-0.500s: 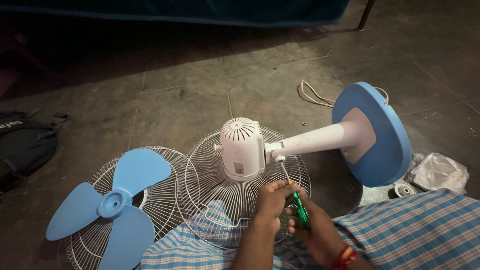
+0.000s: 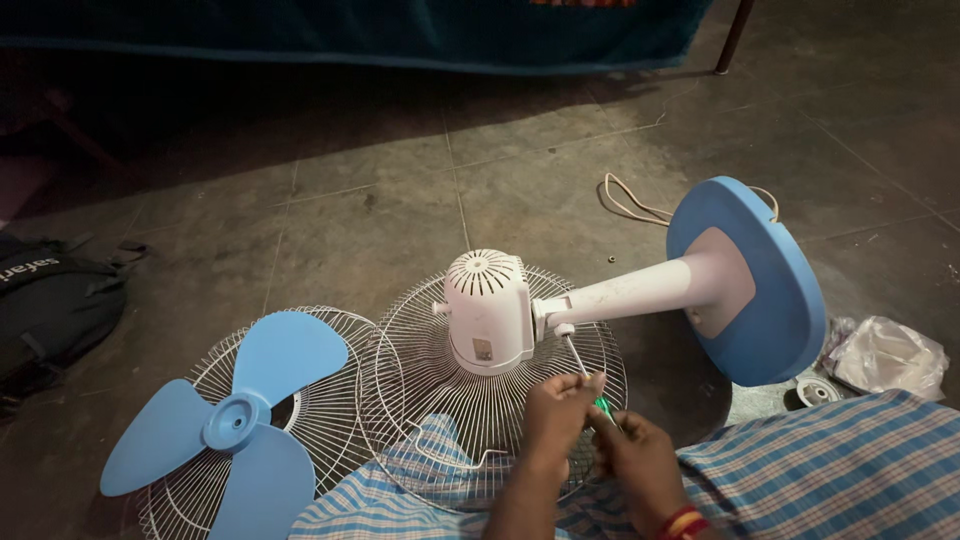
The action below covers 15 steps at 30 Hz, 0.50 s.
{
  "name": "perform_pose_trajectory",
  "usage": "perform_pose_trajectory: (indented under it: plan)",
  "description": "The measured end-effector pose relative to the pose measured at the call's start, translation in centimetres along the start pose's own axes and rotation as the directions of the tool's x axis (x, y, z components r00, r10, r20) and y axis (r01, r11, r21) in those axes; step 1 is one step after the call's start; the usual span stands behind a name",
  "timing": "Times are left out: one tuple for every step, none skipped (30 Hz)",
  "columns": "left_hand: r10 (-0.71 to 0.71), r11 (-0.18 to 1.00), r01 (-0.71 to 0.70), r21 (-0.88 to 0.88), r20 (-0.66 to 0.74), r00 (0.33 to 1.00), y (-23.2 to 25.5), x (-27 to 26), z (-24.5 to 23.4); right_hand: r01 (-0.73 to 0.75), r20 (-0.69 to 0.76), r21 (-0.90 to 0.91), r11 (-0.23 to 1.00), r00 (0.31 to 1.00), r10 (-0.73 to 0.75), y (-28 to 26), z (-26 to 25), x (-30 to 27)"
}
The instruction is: The person uses a screwdriver to remove screws from the motor housing and neck of a disassembled electric fan. They loosen and remove several screws from the motor casing and the joint connecting the motor to the fan neck, placing the screws aside.
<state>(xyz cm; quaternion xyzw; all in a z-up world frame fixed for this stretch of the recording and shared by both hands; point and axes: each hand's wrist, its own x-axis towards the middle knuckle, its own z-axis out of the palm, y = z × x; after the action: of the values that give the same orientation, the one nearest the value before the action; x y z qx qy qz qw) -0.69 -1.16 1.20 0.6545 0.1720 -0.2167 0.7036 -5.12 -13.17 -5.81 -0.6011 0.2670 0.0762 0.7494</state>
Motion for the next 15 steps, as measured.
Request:
perform_pose_trajectory:
  plan:
    - [0.014,1.000,-0.014,-0.004,-0.029,0.999,0.1,-0.2,0.2,0.016,-0.030,-0.024,1.000,0.999,-0.017,0.0,0.2,-0.1]
    - [0.025,1.000,-0.025,0.003,-0.042,0.999,0.2,-0.4,0.3,0.029,-0.062,-0.049,0.998,0.998,-0.032,-0.1,0.4,-0.3]
    - [0.035,0.999,-0.035,0.010,-0.055,0.998,0.3,-0.6,0.4,0.045,-0.055,-0.081,0.996,0.997,-0.049,-0.2,0.5,-0.5]
    - [0.048,0.999,-0.047,0.017,-0.068,0.997,0.5,-0.7,0.4,0.063,-0.047,-0.112,0.992,0.997,-0.068,-0.5,0.7,-0.7]
    - [0.062,0.998,-0.063,-0.014,-0.047,0.997,0.6,-0.8,0.3,0.081,-0.038,-0.143,0.986,0.995,-0.087,-1.0,0.9,-0.9]
    - [0.075,0.996,-0.076,-0.047,-0.026,0.997,0.7,-0.8,0.3,0.010,-0.027,-0.087,0.996,1.000,-0.012,-1.5,0.9,-1.1]
    - [0.089,0.993,-0.089,-0.080,-0.006,0.996,0.8,-0.7,0.2,-0.063,-0.013,-0.031,0.998,0.998,0.062,-2.1,0.8,-1.3]
    - [0.021,0.993,-0.018,-0.114,0.025,0.999,0.7,-0.8,0.0,-0.143,0.005,0.024,0.989,0.990,0.143,-2.5,0.7,-1.6]
    - [-0.045,0.988,0.053,-0.146,0.058,0.997,0.6,-0.9,-0.2,-0.185,0.047,0.108,0.977,0.982,0.181,-2.9,0.6,-1.8]
    - [-0.106,0.977,0.121,-0.175,0.094,0.990,0.6,-0.7,-0.3,-0.224,0.093,0.191,0.956,0.973,0.209,-3.5,0.4,-1.9]
    - [-0.049,0.979,0.067,-0.194,0.098,0.994,0.5,-0.6,-0.4,-0.263,0.142,0.271,0.926,0.962,0.232,-3.8,0.2,-2.0]
    - [0.008,0.977,0.014,-0.213,0.103,0.995,0.4,-0.4,-0.3,-0.280,0.140,0.268,0.922,0.958,0.250,-4.0,0.1,-2.0]
    - [0.066,0.972,-0.039,-0.233,0.109,0.992,0.2,-0.2,-0.2,-0.297,0.138,0.264,0.918,0.953,0.268,-4.2,0.1,-1.9]
    - [0.036,0.977,-0.011,-0.215,0.114,0.993,0.1,0.0,-0.1,-0.314,0.137,0.261,0.913,0.948,0.287,-4.1,0.0,-1.8]
    - [0.006,0.980,0.017,-0.197,0.118,0.993,-0.1,0.3,-0.1,-0.307,0.138,0.239,0.921,0.950,0.281,-4.0,0.0,-1.6]
